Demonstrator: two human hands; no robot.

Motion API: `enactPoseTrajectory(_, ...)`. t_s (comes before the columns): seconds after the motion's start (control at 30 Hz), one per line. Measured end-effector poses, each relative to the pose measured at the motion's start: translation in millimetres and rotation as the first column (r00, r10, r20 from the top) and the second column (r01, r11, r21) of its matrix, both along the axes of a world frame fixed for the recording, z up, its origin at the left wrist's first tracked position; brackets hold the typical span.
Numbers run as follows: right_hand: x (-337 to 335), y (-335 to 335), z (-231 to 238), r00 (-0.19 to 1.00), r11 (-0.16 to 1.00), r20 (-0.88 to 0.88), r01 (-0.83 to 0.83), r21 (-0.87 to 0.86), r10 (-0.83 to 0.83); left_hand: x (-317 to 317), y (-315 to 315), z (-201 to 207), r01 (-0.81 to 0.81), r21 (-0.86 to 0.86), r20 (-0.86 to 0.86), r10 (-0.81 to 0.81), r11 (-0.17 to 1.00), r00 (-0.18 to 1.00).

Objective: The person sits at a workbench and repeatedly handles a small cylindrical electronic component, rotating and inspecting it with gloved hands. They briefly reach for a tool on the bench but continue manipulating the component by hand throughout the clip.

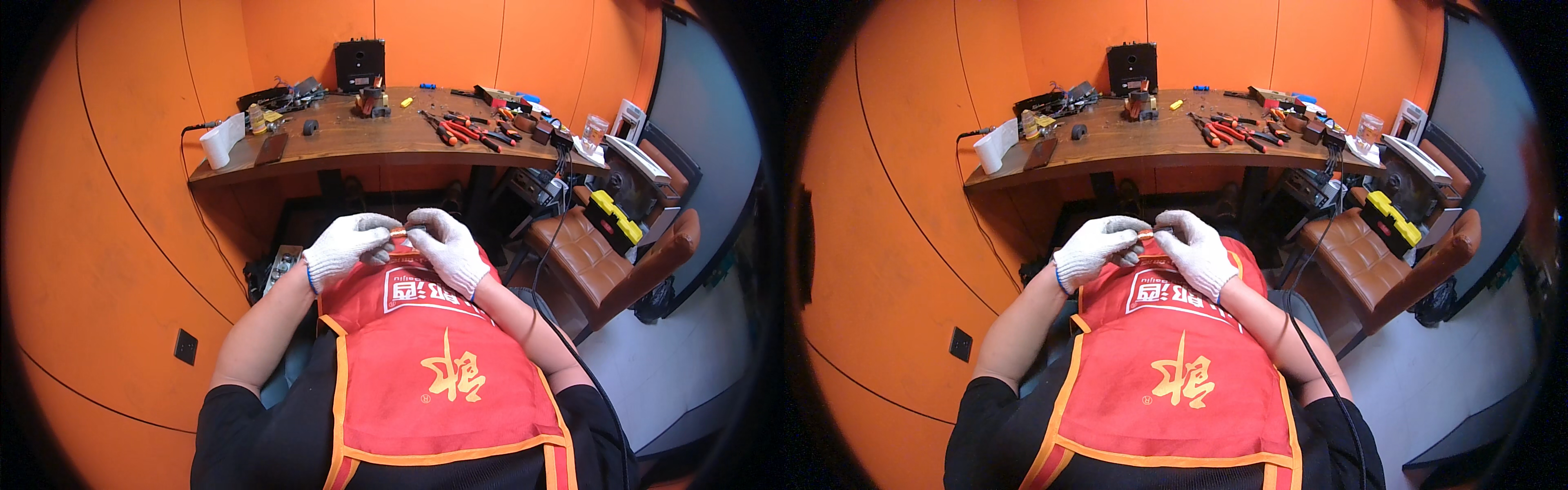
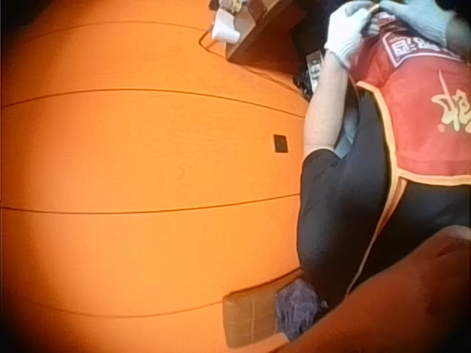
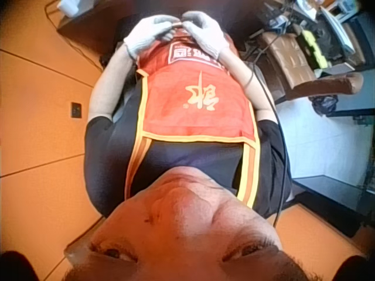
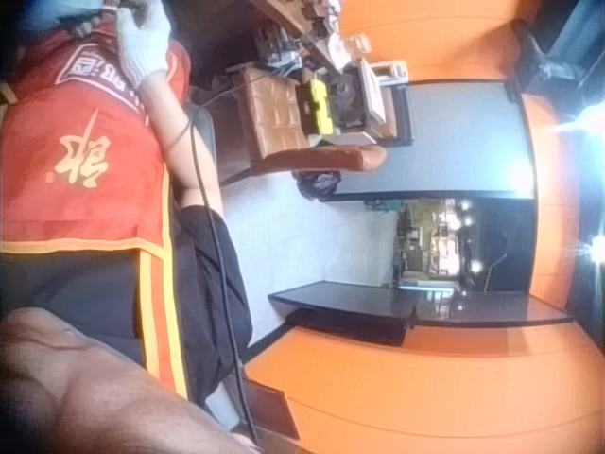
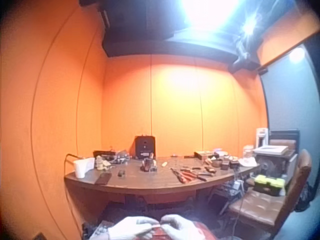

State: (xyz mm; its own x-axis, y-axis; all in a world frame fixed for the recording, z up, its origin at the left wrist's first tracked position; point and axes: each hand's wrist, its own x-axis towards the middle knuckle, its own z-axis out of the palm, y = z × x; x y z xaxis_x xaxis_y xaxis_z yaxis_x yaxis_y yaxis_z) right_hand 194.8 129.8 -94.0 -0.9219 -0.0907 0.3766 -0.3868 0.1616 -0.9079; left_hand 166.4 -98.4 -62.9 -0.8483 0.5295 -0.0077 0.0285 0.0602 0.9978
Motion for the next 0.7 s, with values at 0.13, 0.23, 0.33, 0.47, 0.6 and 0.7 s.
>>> enactPoseTrajectory(0.13, 2.3, 4.2, 6.4, 0.966, 0.997, 0.249, -0.074, -0.014, 0.075, -1.1, -0.4, 1.0, 0.017, -0.059, -0.144, -0.025, 0.998, 0.989)
enactPoseTrajectory(0.23, 4.6, 3.5, 5.4, 0.994, 0.989, 0.094, -0.061, 0.136, 0.049, -1.1, -0.9, 1.2, 0.009, -0.053, -0.193, -0.019, 0.999, 0.981)
enactPoseTrajectory(0.33, 4.1, 0.3, 2.7, 0.997, 0.99, -0.064, -0.032, 0.139, 0.041, -0.4, -2.5, 2.0, 0.02, -0.05, -0.05, -0.022, 0.999, 0.999)
enactPoseTrajectory(0.47, 2.3, 0.6, 0.6, 0.999, 0.998, -0.019, -0.031, 0.051, 0.032, 0.1, -1.0, 2.3, 0.02, -0.019, -0.024, -0.021, 1.0, 0.999)
enactPoseTrajectory(0.6, 0.2, 3.3, 0.8, 0.97, 0.997, 0.233, -0.055, -0.057, 0.066, 0.7, 1.8, 1.6, -0.029, -0.046, -0.141, 0.022, 0.999, 0.99)
enactPoseTrajectory(0.7, 0.2, 0.8, 0.0, 0.999, 0.997, -0.032, -0.009, 0.077, 0.011, 0.4, -0.7, 3.0, 0.004, -0.058, -0.039, -0.006, 0.998, 0.999)
